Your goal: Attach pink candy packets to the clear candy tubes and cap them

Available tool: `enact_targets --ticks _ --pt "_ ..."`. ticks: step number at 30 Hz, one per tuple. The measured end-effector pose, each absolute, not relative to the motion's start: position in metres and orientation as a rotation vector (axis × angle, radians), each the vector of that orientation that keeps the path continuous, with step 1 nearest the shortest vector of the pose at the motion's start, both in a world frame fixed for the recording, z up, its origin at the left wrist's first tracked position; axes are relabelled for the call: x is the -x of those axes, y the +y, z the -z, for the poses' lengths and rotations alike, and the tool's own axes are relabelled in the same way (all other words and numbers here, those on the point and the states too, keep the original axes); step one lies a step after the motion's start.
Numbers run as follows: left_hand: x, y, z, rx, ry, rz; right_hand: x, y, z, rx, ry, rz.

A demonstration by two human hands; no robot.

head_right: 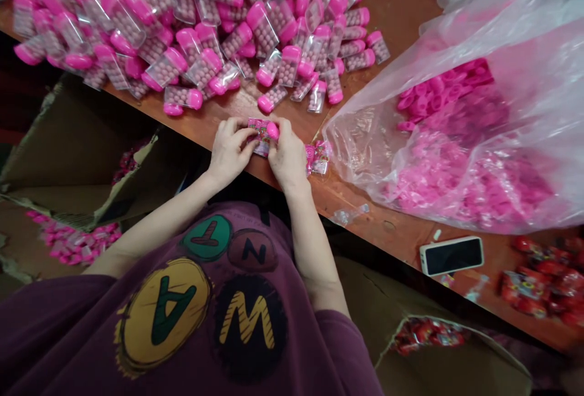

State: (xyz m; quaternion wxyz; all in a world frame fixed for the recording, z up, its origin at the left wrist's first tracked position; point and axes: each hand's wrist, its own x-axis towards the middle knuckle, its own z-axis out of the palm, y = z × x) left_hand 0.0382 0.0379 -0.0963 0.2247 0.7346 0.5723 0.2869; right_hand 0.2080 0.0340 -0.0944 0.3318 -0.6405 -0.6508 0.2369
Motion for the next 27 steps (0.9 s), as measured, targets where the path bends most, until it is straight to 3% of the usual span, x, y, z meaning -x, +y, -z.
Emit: enact_targets --ticks 9,27 --pt "-0.038 0.035 0.100 -2.021 1.579 -0.796 -0.209 0.031 0.096 1.695 -1.455 -0.641" --pt "-0.048 0.056 0.100 -1.947 1.693 -0.791 -0.214 0.036 0.094 1.611 -1.509 -0.646"
